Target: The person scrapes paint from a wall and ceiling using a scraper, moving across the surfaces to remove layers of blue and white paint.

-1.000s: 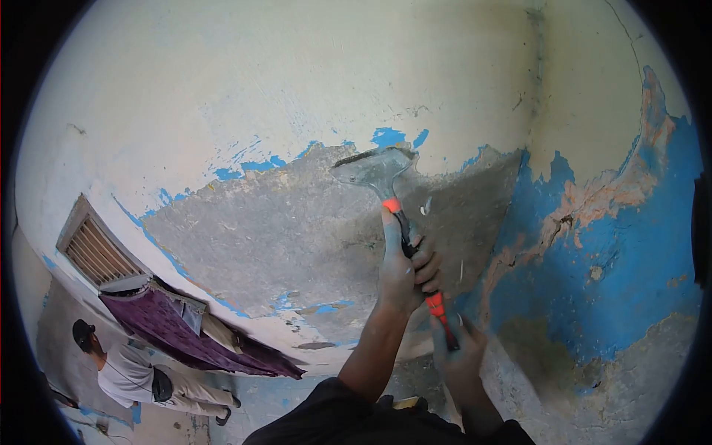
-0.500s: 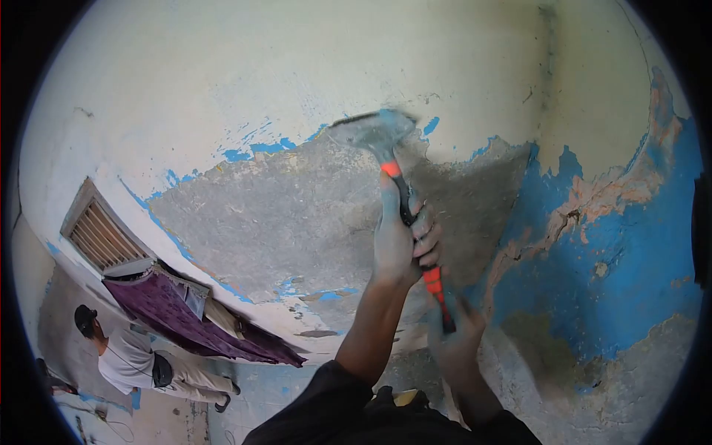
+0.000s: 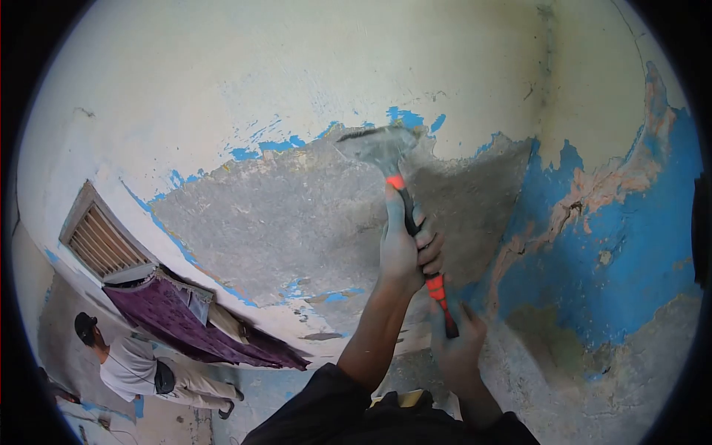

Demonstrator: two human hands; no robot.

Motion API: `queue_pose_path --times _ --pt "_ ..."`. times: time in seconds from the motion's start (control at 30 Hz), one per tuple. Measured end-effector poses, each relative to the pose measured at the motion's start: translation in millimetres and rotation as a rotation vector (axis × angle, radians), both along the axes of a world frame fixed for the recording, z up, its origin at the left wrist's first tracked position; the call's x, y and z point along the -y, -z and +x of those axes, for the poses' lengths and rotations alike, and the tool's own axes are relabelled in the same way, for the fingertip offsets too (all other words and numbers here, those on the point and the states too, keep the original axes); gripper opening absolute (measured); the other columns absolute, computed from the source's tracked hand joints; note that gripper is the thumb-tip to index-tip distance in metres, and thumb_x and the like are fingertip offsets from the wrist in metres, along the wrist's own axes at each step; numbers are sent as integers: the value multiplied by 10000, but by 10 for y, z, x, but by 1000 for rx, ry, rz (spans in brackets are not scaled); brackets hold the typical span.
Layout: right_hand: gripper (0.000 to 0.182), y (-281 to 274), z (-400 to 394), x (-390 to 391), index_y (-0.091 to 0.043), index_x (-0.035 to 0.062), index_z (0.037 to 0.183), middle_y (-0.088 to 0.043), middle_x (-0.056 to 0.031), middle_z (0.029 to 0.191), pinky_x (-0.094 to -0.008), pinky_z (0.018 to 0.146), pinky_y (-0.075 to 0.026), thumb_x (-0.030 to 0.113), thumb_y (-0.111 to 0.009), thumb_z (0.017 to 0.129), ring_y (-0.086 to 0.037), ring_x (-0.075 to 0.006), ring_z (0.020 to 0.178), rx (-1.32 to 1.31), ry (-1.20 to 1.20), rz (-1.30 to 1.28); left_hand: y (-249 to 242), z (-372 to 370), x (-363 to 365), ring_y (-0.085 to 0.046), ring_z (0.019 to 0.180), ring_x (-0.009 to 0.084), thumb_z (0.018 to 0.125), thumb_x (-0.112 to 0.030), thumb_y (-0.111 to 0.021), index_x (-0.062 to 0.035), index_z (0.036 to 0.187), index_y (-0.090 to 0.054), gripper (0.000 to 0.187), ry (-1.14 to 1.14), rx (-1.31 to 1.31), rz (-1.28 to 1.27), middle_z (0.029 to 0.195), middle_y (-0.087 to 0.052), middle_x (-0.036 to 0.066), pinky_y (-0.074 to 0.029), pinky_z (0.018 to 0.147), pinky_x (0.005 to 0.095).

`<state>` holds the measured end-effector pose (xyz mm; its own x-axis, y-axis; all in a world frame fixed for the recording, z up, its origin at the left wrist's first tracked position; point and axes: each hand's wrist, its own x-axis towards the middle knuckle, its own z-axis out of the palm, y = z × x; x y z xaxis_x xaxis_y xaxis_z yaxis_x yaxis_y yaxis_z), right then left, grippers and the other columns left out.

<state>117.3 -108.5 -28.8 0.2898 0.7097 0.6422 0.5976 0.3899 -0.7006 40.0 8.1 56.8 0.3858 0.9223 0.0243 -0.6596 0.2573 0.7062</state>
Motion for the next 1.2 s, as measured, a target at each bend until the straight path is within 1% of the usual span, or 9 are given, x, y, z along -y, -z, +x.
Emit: queue_pose_path --times 0.1,0.2,0.4,0.53,0.67,0.87,0.97,1.07,1.2 --pt "410 193 -74 -54 -582 18 1254 -554 -128 683 -327 465 -406 58 -662 853 -522 -181 496 -6 36 55 238 -70 24 -200 364 71 889 -728 -302 -171 758 -385 578 97 18 34 520 -255 -60 -171 332 244" --pt "382 235 -109 -85 -598 19 1227 -565 -139 689 -328 474 -408 73 -665 855 -528 -182 503 -9 49 32 -91 14 -42 -187 358 64 907 -701 -305 -173 752 -382 555 -14 -47 -40 519 -259 -62 -160 307 242" --pt "319 148 -203 -107 -615 -2 1173 -564 -148 669 -294 483 -397 72 -644 865 -532 -167 515 -36 82 77 163 -151 -67 -229 386 64 902 -709 -317 -156 741 -376 580 129 -10 52 522 -261 -54 -194 353 250" --pt "327 -104 -149 -216 -603 -26 1178 -563 -142 667 -278 514 -417 71 -635 867 -511 -128 545 -106 39 9 -321 -50 -123 -240 386 66 907 -701 -320 -162 751 -384 565 45 -49 55 526 -272 -61 -205 357 245" --pt "338 512 -181 -102 -590 -51 1186 -543 -117 656 -287 549 -429 77 -623 874 -475 -101 575 -94 26 27 287 -129 16 -253 392 70 921 -677 -326 -162 802 -420 537 94 -11 -26 549 -287 -60 -221 366 236" --pt "200 834 -200 10 -604 -63 999 -539 -102 647 -280 540 -413 116 -582 914 -514 -95 577 -334 7 -255 1071 -43 290 -334 457 68 970 -558 -377 -149 969 -473 420 134 -30 -84 626 -361 -37 -299 440 220" --pt "224 754 -162 122 -544 -16 1063 -579 -65 761 -288 580 -440 184 -531 963 -556 -124 660 -502 -89 -440 1185 -52 415 -352 459 70 986 -494 -405 -141 1014 -483 362 175 -60 -84 632 -379 -33 -314 440 221" --pt "314 567 -249 207 -491 6 1186 -596 -92 875 -266 611 -463 254 -454 998 -595 -134 722 -633 -262 -536 1101 -200 370 -352 440 70 992 -462 -420 -127 1011 -489 342 156 -141 -33 613 -381 -33 -312 415 228" --pt "471 757 -51 -85 -435 18 1311 -563 -120 1139 -321 727 -502 375 -385 1008 -613 -207 936 -608 -535 -350 862 -316 221 -333 405 65 996 -446 -421 -108 977 -495 346 92 -246 145 573 -368 -36 -308 374 239"
